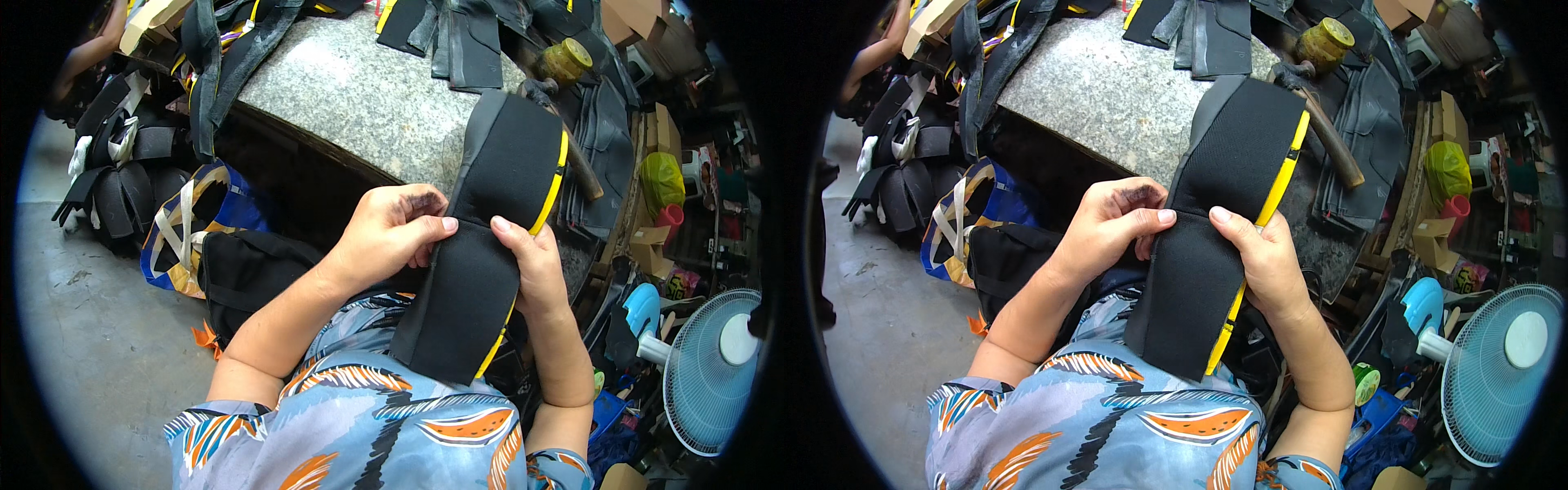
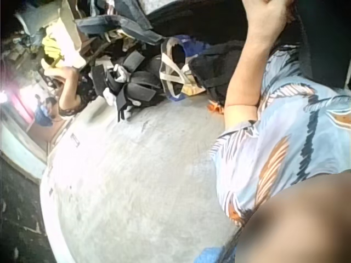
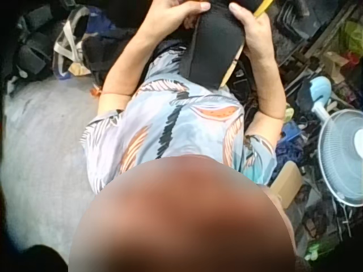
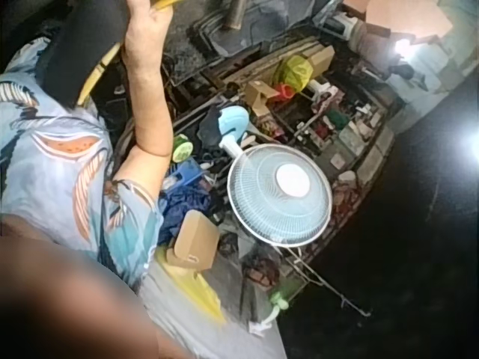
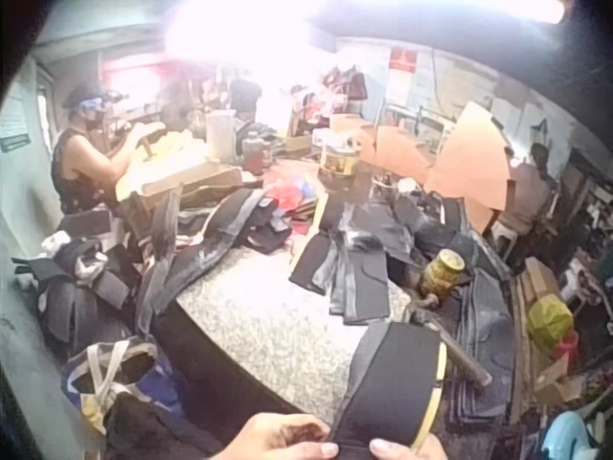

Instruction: The person applies adhesive to black strap pieces, presses them together, trims excess with scissors, and uses a hammer to flatten seams. The person repeats these steps on multiple strap sections.

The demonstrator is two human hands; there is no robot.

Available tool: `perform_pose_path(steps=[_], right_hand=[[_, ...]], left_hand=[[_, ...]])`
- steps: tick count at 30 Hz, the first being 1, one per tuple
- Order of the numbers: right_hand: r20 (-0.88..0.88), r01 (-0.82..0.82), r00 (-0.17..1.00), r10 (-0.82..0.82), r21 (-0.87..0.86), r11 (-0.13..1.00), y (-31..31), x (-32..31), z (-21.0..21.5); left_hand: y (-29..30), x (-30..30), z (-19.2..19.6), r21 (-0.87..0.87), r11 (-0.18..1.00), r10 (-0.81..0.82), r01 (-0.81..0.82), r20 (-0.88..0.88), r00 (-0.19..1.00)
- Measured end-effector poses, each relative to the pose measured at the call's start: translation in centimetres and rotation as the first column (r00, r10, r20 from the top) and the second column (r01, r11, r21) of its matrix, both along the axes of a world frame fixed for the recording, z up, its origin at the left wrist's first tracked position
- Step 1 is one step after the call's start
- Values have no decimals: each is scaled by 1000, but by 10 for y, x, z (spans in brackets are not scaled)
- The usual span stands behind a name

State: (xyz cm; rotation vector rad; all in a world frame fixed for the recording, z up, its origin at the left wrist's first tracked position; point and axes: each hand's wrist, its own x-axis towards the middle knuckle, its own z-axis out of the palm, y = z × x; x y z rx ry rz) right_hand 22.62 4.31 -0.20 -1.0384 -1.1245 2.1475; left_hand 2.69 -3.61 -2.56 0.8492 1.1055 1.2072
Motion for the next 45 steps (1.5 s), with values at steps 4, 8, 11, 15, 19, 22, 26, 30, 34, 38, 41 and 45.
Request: perform_pose_path(steps=[4, 8, 11, 15, 19, 22, 26, 30, 34, 38, 41, 45], right_hand=[[3, 17, 1000, -17, 13, 1000, 0, 3, 0], [-5, 73, 997, -73, 83, 994, -6, 4, -1], [42, 61, 997, -62, 18, 998, -7, 6, -3], [-61, 101, 993, -101, -5, 995, -7, 8, -9], [-60, 108, 992, -109, -7, 994, -8, 9, -11], [-63, 102, 993, -101, 0, 995, -9, 10, -9], [-91, 91, 992, -89, 16, 996, -10, 9, -7], [-96, 142, 986, -137, 46, 989, -13, 4, -8], [-150, 164, 976, -158, 31, 986, -17, 2, -7], [-136, 178, 976, -173, 25, 984, -17, 4, -7], [-106, 198, 976, -189, 79, 977, -19, 2, -8], [-115, 218, 971, -208, 85, 972, -17, 2, -5]], left_hand=[[3, 10, -5, 48, 999, 7, -19, 249, 969], [3, 7, -7, -223, 952, -105, 210, 410, 906], [7, 6, -12, -97, 961, -154, 260, 594, 790], [10, 20, -19, -241, 956, 48, 168, 693, 719], [9, 22, -19, -203, 966, 17, 162, 672, 741], [7, 21, -14, -170, 976, 7, 137, 652, 758], [8, 20, -9, -10, 999, -41, 53, 493, 869], [18, 20, -9, -6, 1000, 29, -30, 447, 894], [19, 24, -5, -49, 986, 165, -158, 385, 908], [18, 20, -5, -53, 964, 261, -262, 392, 882], [19, 11, -11, -146, 937, 346, -316, 279, 896], [16, 3, -16, -67, 967, 255, -248, 359, 898]])
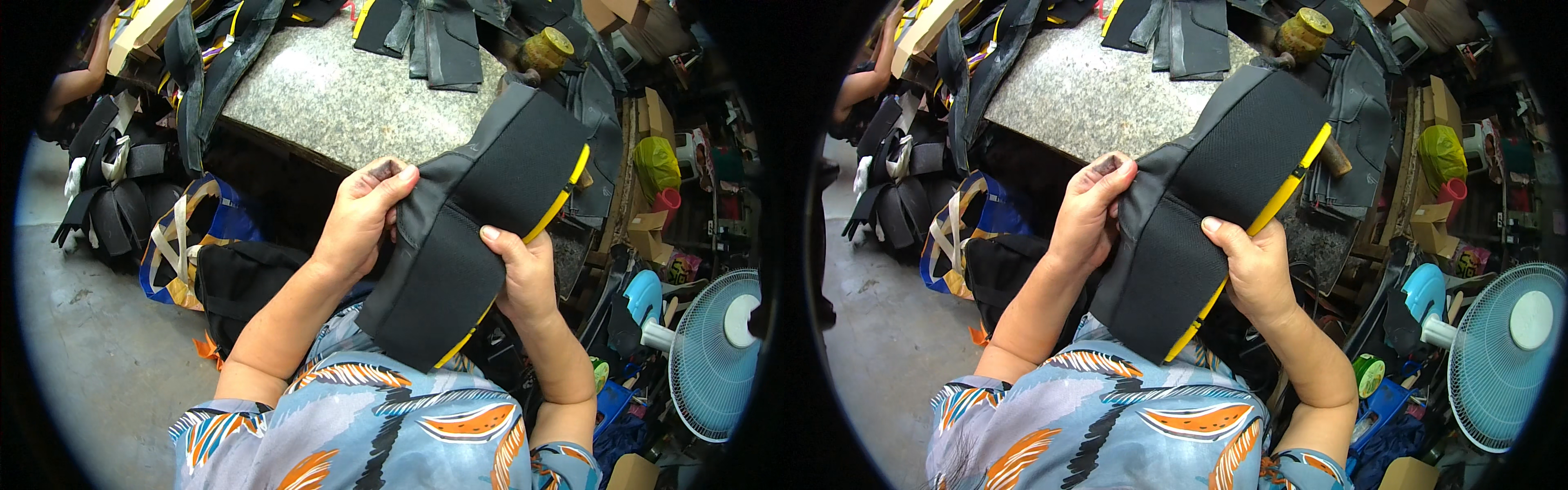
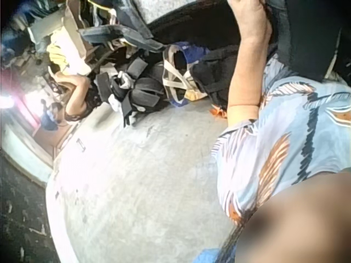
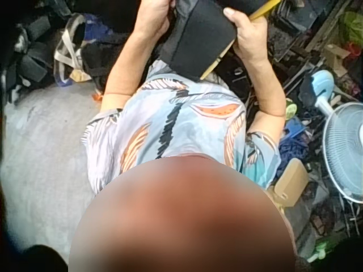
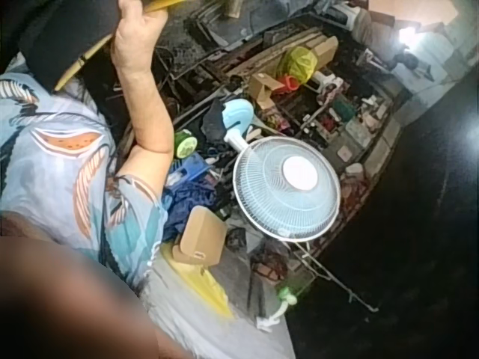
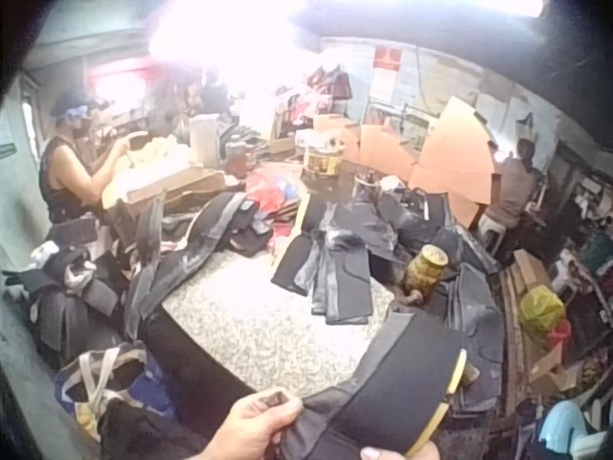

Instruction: The person applies adhesive to black strap pieces, presses them together, trims excess with scissors, and uses a hammer to flatten seams. The person repeats these steps on multiple strap sections.

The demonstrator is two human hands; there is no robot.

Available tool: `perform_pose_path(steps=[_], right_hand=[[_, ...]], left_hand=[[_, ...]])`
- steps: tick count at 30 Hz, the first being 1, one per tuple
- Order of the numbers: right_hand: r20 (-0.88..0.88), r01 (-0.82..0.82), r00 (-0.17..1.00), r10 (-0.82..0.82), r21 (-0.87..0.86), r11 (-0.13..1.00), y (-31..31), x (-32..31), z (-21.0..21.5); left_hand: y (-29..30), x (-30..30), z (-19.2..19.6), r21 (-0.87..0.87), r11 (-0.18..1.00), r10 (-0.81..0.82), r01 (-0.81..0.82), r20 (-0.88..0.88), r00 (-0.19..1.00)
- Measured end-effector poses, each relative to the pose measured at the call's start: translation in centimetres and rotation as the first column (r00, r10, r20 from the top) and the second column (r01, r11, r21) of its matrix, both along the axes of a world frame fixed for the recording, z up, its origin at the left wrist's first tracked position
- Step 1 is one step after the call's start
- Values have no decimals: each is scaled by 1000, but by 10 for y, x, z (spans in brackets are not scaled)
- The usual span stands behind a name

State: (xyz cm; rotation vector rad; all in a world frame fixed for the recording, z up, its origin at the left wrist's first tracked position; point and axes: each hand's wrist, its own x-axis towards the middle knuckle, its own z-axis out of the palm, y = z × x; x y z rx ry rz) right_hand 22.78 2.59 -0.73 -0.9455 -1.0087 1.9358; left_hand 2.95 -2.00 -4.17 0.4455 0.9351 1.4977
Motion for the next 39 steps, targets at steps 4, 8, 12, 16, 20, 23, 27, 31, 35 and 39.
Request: perform_pose_path(steps=[4, 8, 12, 16, 20, 23, 27, 31, 35, 39], right_hand=[[-43, -148, 989, 143, -177, 973, 23, 10, 12], [93, -241, 960, 263, -199, 950, 42, 10, 17], [39, -203, 973, 229, -343, 917, 37, 0, 11], [-6, -291, 956, 292, -89, 953, 54, 10, 9], [78, 217, 956, -283, 458, 862, 75, 28, 11], [185, 21, 875, -447, 909, 417, 74, 21, 17], [570, -600, 757, -321, 800, 4, 57, -16, 17], [681, -690, 680, -272, 720, 76, 42, -41, -4], [698, -731, 647, -307, 682, 10, 46, -42, -13], [689, -741, 639, -341, 671, -33, 43, -44, -11]], left_hand=[[-5, -9, 8, 205, 978, -3, 47, -209, 978], [-2, -14, 26, 586, 791, 519, 174, -794, 315], [-1, -25, 52, 529, 685, 561, 501, -822, 100], [-6, -37, 72, 421, 817, 338, 394, -903, 264], [12, -47, 59, 7, 966, -114, 257, -883, 454], [36, -51, 37, -48, 953, -207, 298, -822, 531], [68, -59, 24, -23, 917, -252, 398, -808, 533], [88, -73, 26, -196, 913, -244, 359, -965, 93], [90, -76, 19, -210, 927, -232, 312, -972, 37], [86, -75, 11, -190, 948, -218, 254, -972, 85]])
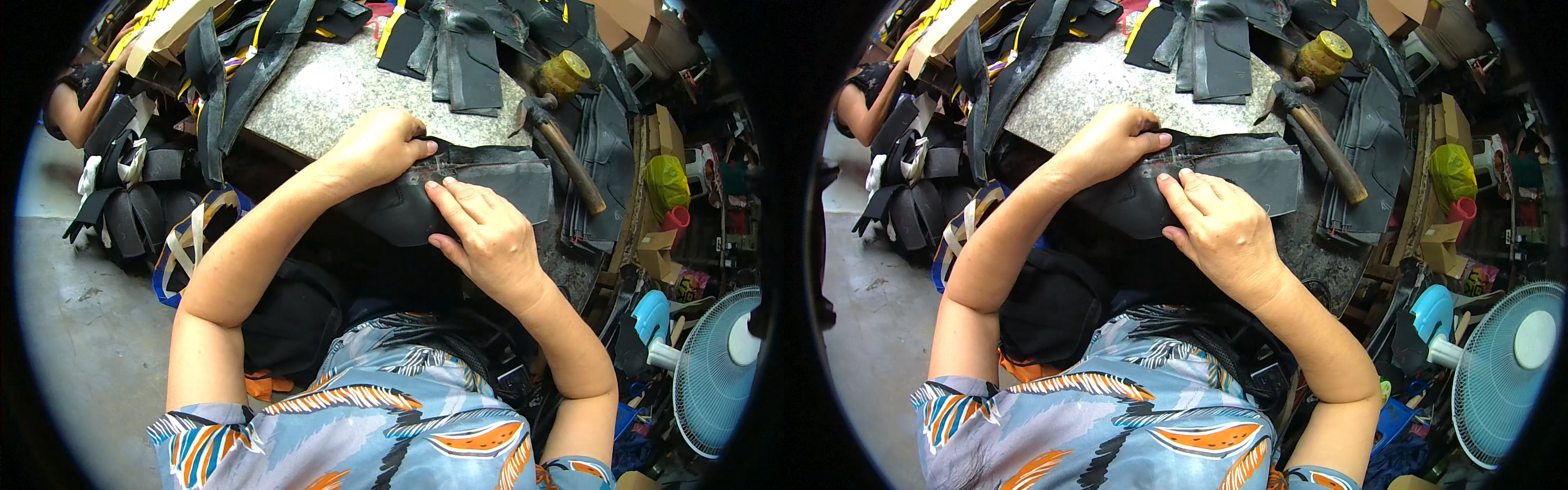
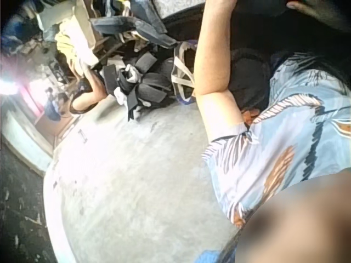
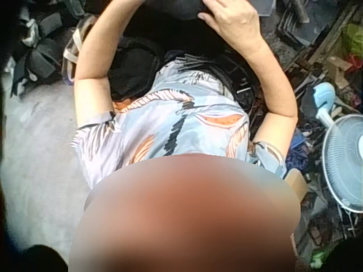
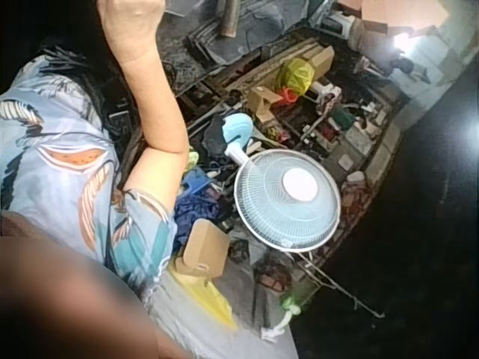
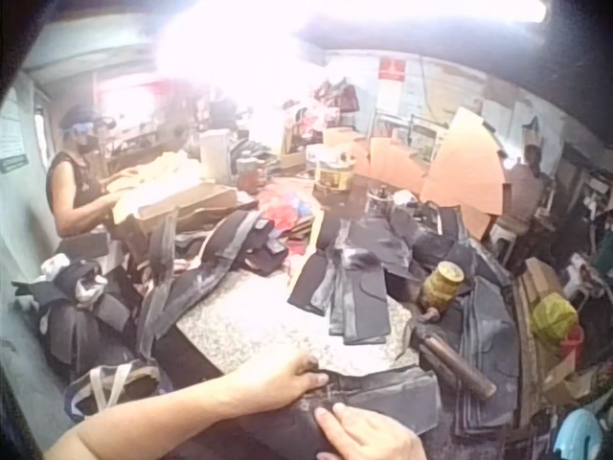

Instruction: The person applies adhesive to black strap pieces, presses them together, trims excess with scissors, and uses a hammer to flatten seams. The person repeats these steps on multiple strap sections.

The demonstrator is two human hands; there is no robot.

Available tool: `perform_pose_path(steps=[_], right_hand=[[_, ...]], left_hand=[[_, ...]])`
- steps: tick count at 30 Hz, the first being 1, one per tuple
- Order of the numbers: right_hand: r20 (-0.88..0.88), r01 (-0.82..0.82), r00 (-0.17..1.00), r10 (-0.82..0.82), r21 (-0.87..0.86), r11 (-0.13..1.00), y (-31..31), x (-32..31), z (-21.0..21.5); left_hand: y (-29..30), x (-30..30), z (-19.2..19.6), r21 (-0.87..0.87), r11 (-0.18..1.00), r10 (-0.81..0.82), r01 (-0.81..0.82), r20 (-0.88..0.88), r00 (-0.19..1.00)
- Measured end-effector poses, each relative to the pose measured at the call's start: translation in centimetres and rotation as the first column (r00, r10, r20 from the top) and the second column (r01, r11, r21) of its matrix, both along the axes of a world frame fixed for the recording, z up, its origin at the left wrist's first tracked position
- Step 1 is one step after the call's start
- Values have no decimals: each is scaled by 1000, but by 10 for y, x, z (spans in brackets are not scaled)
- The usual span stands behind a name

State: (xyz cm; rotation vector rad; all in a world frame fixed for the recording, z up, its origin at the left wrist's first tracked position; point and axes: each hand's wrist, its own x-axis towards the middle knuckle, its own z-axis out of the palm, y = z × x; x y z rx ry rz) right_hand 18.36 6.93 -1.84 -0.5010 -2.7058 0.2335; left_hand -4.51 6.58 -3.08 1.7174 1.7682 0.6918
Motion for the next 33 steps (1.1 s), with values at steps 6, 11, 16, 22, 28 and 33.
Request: perform_pose_path(steps=[6, 11, 16, 22, 28, 33], right_hand=[[-122, 12, 992, -38, -202, 979, 10, -3, 6], [-207, 131, 940, -271, -516, 847, 32, -14, 4], [-210, 113, 938, -276, -566, 816, 35, -25, 12], [-216, 175, 943, -251, -319, 931, 27, -24, 19], [-196, 313, 925, -326, -94, 945, 40, -8, 11], [-177, 325, 883, -435, -439, 838, 45, 19, 27]], left_hand=[[-3, -2, 2, -126, 992, 79, -25, 454, 888], [-14, 5, 6, -246, 968, 147, 50, 718, 680], [-27, 12, 9, -169, 985, 121, 27, 802, 585], [-35, 20, 11, -108, 993, 65, 52, 850, 523], [-45, 30, 13, -184, 983, 166, 15, 919, 357], [-53, 37, 15, -173, 982, 186, -69, 929, 321]])
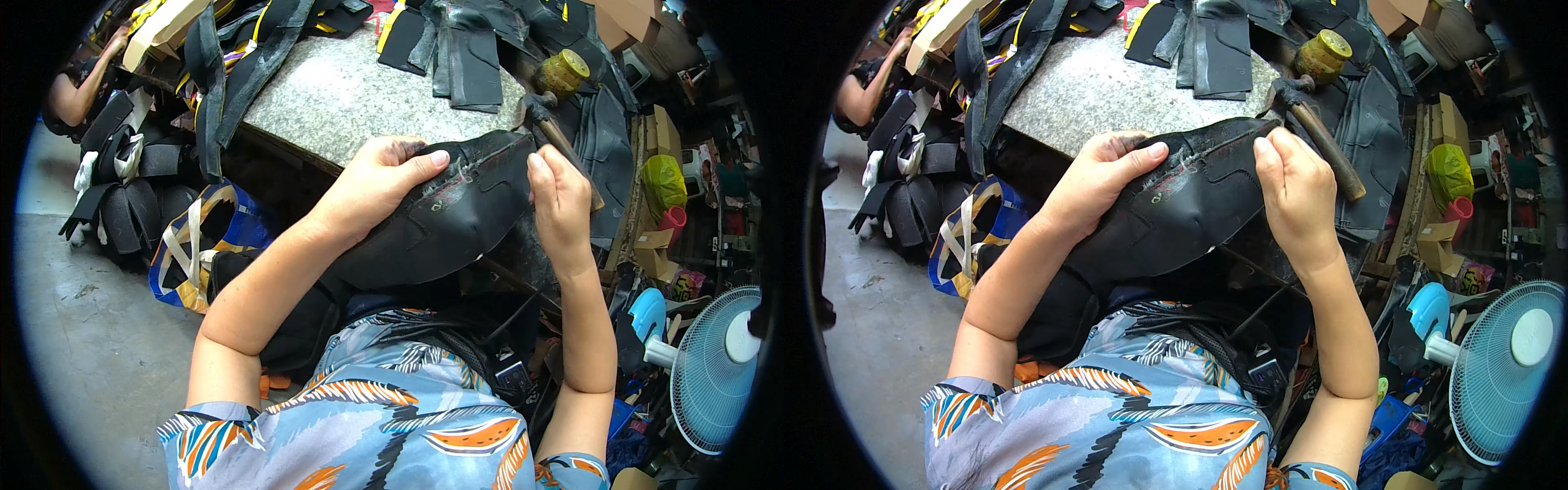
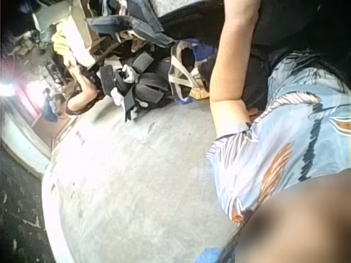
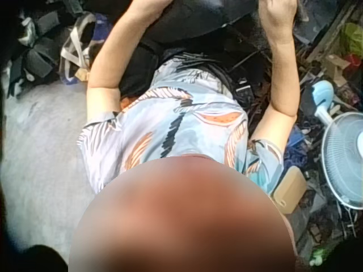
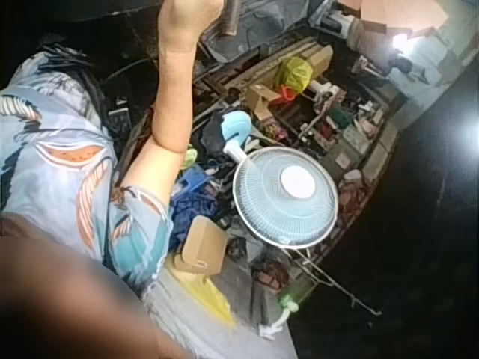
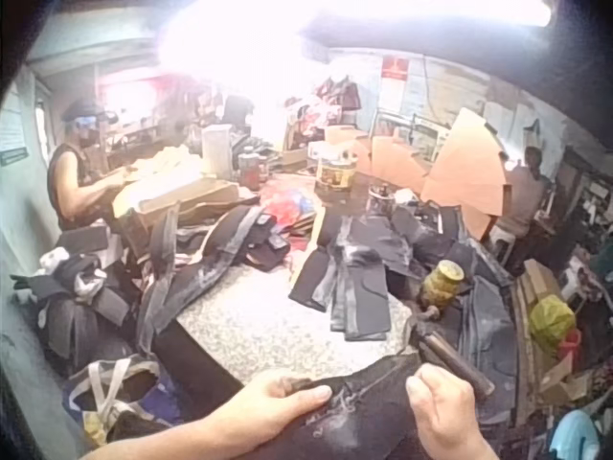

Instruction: The person applies adhesive to black strap pieces, presses them together, trims excess with scissors, and uses a hammer to flatten seams. The person repeats these steps on multiple strap sections.

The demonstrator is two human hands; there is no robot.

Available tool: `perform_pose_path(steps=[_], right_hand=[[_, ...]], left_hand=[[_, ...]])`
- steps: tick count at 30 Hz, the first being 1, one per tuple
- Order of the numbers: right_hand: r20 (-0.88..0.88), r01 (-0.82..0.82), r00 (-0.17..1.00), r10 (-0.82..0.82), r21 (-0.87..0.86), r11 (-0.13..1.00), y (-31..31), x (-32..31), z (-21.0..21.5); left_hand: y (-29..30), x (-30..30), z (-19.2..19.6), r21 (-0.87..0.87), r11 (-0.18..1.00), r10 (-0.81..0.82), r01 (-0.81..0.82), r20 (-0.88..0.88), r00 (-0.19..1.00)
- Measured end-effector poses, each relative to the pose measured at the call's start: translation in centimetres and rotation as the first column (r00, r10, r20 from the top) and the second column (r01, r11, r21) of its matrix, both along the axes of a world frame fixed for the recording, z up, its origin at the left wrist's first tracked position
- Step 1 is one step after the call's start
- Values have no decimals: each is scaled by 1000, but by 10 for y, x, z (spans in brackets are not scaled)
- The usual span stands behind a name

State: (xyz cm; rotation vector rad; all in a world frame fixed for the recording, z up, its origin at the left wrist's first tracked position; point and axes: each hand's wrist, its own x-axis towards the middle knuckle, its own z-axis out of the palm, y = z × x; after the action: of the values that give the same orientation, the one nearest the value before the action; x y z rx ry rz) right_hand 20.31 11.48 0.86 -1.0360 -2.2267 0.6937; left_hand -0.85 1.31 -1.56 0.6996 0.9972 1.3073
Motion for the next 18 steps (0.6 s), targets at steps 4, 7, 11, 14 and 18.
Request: perform_pose_path(steps=[4, 7, 11, 14, 18], right_hand=[[26, -143, 989, 143, -19, 990, -22, 12, 19], [-69, -131, 989, 134, 48, 990, -33, 10, 25], [-26, -163, 986, 162, -37, 986, -39, 6, 18], [-13, -166, 986, 166, -89, 982, -42, 6, 7], [-131, -176, 979, 153, -190, 966, -42, 12, -5]], left_hand=[[-7, 9, 10, 99, 988, 127, -119, -88, 988], [-16, 15, 19, 321, 924, 230, -209, -30, 973], [-16, 21, 18, 190, 980, 60, -64, 29, 998], [-11, 28, 7, 63, 996, 62, -70, 120, 991], [-5, 35, -3, 62, 994, 87, -95, 124, 988]])
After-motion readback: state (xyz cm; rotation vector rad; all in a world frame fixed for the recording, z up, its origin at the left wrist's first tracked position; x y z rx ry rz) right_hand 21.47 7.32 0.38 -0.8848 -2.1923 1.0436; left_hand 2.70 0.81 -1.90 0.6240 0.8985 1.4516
